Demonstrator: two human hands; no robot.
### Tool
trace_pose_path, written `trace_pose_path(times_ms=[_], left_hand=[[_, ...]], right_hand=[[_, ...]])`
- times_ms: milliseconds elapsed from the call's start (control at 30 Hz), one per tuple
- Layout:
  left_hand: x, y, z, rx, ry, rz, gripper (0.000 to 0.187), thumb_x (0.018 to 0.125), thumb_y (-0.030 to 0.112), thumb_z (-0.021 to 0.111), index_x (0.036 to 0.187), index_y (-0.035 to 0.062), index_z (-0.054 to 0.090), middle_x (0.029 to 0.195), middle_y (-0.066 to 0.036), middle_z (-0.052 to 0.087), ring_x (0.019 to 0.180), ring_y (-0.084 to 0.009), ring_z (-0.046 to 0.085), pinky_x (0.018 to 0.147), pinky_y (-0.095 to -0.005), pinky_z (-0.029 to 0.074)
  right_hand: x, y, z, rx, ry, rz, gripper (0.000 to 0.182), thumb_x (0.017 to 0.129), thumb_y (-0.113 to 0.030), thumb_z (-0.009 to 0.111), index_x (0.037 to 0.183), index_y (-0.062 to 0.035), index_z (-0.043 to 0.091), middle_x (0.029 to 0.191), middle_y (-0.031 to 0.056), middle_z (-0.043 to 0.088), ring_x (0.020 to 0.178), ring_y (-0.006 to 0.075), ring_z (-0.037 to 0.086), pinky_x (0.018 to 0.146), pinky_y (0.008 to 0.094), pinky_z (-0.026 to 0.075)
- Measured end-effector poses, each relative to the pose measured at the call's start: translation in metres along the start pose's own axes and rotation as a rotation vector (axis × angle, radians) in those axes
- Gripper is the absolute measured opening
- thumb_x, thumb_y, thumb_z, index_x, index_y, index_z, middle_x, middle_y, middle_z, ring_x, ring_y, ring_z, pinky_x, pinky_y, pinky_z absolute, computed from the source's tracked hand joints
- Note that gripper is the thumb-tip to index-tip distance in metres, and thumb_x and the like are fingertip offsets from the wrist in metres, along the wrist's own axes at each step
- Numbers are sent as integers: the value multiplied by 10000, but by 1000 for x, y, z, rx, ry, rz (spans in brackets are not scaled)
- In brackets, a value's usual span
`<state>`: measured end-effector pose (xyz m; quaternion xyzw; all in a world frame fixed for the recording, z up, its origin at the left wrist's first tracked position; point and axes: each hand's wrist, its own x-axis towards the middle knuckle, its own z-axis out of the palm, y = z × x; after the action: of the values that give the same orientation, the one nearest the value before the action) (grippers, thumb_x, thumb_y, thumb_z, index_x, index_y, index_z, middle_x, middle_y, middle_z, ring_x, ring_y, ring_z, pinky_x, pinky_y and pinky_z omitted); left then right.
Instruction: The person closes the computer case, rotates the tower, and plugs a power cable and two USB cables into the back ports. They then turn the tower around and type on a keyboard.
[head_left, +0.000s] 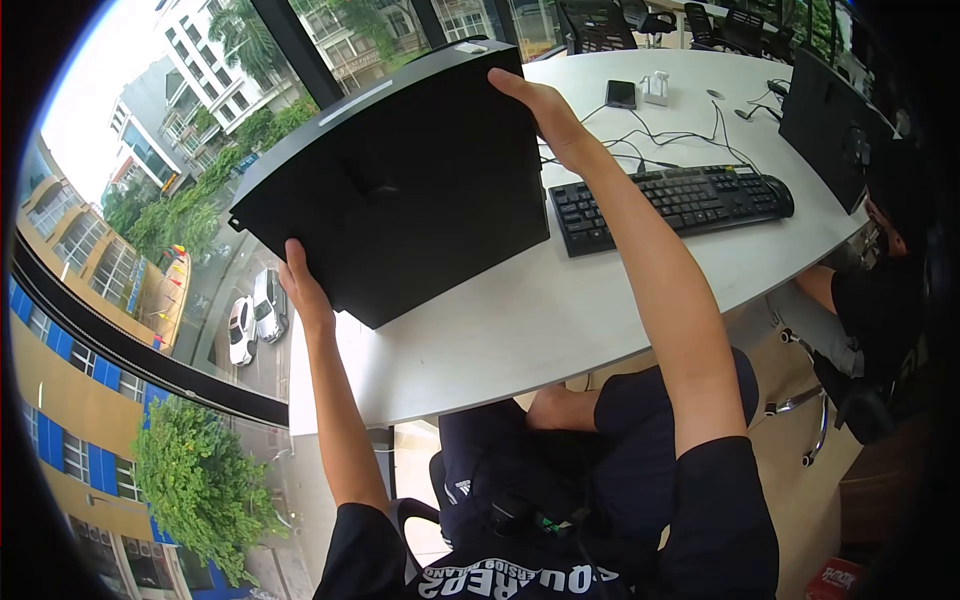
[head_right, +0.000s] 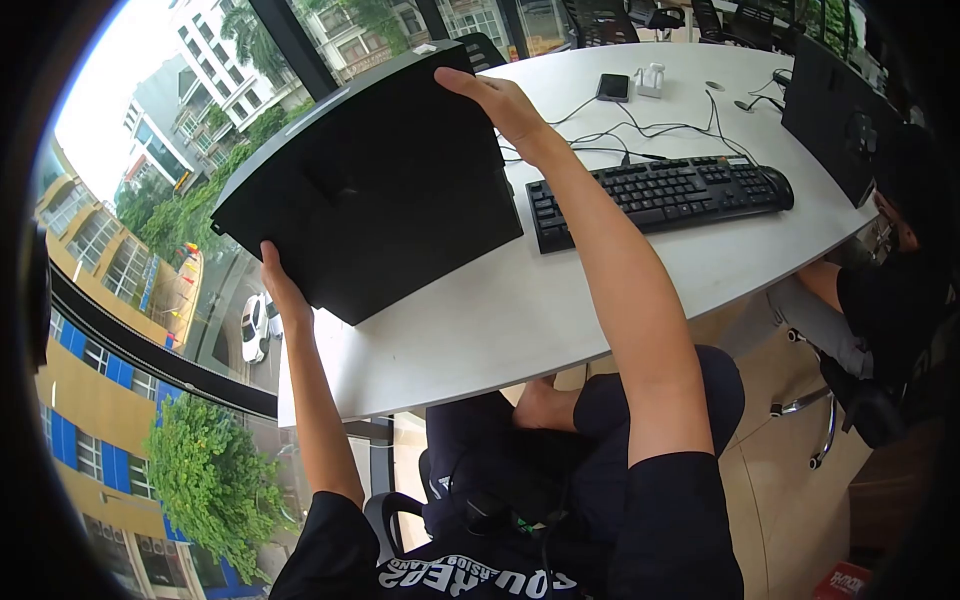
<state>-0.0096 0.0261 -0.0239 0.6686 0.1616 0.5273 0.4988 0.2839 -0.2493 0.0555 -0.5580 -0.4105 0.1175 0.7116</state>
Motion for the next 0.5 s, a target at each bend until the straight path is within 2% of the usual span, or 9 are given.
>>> trace_pose_path(times_ms=[200, 300, 400, 500], left_hand=[[8, -10, -5, 25, 2, 71, 830, 1075, 640, 564, 1434, -109, 569, 1305, -171, 679, 1183, -224, 654, 1056, -325, 489], [5, -7, 0, 4, 17, 75, 811, 1076, 637, 565, 1400, -106, 592, 1274, -165, 689, 1152, -213, 661, 1032, -320, 501], [1, 3, 4, 4, 21, 63, 807, 1076, 640, 560, 1360, -113, 612, 1212, -159, 707, 1094, -203, 676, 991, -314, 519], [-2, 7, 8, 24, 43, 63, 814, 1073, 650, 558, 1305, -127, 634, 1149, -158, 720, 1036, -196, 689, 945, -308, 535]], right_hand=[[-4, 1, 2, 2, -14, -2, 954, 863, -767, 718, 1402, 20, 689, 1428, 196, 674, 1402, 297, 595, 1231, 360, 357], [-5, 5, 4, -4, 23, 2, 1020, 803, -796, 749, 1392, 34, 687, 1383, 232, 690, 1379, 328, 615, 1208, 378, 401], [-8, 6, 0, -200, -18, 17, 1034, 824, -806, 734, 1419, 36, 643, 1323, 195, 710, 1337, 306, 627, 1184, 412, 423], [-8, 7, 6, -264, 64, 9, 1149, 758, -846, 757, 1444, 62, 601, 1346, 244, 685, 1368, 363, 603, 1220, 459, 390]])
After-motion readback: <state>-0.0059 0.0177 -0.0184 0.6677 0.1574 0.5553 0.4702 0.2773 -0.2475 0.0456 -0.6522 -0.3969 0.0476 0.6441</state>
